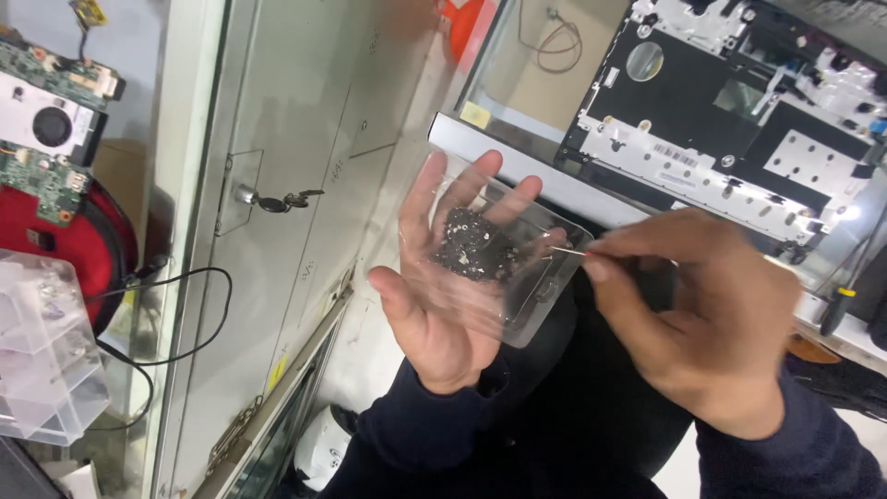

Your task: Picking up small screws from a tray and placing them into a laptop chassis, followed by applying glue to components.

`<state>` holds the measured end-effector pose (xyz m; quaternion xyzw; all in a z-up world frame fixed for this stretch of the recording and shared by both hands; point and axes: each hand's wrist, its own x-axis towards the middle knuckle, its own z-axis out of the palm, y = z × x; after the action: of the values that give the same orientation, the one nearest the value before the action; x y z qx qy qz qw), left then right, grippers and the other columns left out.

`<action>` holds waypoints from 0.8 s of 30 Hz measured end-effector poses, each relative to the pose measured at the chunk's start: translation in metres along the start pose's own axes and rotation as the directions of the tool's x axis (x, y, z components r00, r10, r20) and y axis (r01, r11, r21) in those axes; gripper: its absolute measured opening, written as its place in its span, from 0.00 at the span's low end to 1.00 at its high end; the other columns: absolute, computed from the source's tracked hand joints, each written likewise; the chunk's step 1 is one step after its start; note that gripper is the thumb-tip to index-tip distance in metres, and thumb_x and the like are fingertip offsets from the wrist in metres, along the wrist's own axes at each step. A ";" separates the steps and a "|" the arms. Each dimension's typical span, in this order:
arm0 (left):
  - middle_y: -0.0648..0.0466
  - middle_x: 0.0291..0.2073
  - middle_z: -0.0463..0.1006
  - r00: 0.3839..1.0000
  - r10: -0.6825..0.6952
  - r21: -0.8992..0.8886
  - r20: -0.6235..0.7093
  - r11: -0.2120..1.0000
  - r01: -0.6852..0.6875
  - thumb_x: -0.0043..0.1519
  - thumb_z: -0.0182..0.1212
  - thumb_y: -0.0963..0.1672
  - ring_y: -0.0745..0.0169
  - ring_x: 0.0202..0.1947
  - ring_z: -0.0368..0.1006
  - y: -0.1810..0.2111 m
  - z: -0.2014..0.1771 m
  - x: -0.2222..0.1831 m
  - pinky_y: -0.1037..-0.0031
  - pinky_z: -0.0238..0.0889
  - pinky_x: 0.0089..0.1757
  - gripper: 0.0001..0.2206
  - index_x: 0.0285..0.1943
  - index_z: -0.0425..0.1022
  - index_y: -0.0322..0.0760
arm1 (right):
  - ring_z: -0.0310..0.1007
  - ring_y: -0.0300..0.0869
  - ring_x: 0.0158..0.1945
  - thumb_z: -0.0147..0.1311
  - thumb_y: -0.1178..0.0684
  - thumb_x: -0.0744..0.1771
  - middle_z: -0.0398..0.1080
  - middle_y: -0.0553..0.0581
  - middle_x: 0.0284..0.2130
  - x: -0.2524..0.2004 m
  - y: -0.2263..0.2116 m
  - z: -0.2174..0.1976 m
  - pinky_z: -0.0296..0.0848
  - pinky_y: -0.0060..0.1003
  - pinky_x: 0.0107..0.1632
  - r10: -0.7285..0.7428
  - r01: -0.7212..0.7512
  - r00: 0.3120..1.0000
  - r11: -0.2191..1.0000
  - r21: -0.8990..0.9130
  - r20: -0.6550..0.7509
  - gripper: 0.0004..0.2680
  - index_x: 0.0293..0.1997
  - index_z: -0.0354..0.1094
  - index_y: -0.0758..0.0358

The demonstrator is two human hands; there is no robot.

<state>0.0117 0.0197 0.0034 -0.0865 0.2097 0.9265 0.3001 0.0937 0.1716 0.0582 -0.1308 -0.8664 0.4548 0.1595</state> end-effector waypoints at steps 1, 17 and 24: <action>0.27 0.75 0.55 1.000 0.000 0.015 -0.010 1.000 0.000 0.61 0.51 0.59 0.22 0.68 0.61 -0.001 0.002 -0.001 0.32 0.67 0.57 0.43 0.81 0.47 0.36 | 0.78 0.44 0.34 0.62 0.64 0.68 0.76 0.62 0.35 0.000 -0.003 0.003 0.75 0.32 0.37 0.027 -0.026 1.000 0.996 -0.083 0.006 0.06 0.45 0.67 0.71; 0.32 0.72 0.61 0.999 -0.033 0.225 -0.004 0.974 0.033 0.60 0.59 0.61 0.30 0.68 0.66 -0.006 0.009 -0.002 0.44 0.66 0.62 0.43 0.79 0.53 0.37 | 0.78 0.38 0.35 0.62 0.60 0.67 0.77 0.52 0.39 0.000 -0.006 0.023 0.74 0.28 0.40 0.118 -0.114 0.988 0.992 -0.045 0.100 0.06 0.45 0.71 0.60; 0.31 0.73 0.60 0.999 -0.038 0.186 0.004 0.982 0.037 0.59 0.60 0.61 0.29 0.68 0.65 -0.005 0.008 -0.001 0.42 0.65 0.62 0.44 0.80 0.53 0.37 | 0.72 0.32 0.28 0.64 0.58 0.66 0.78 0.45 0.36 -0.001 -0.003 0.021 0.70 0.26 0.34 0.215 -0.213 0.972 0.976 -0.033 0.095 0.05 0.42 0.71 0.57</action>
<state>0.0155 0.0264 0.0087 -0.0587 0.2924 0.8974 0.3251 0.0861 0.1538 0.0489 -0.2027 -0.8590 0.4657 0.0651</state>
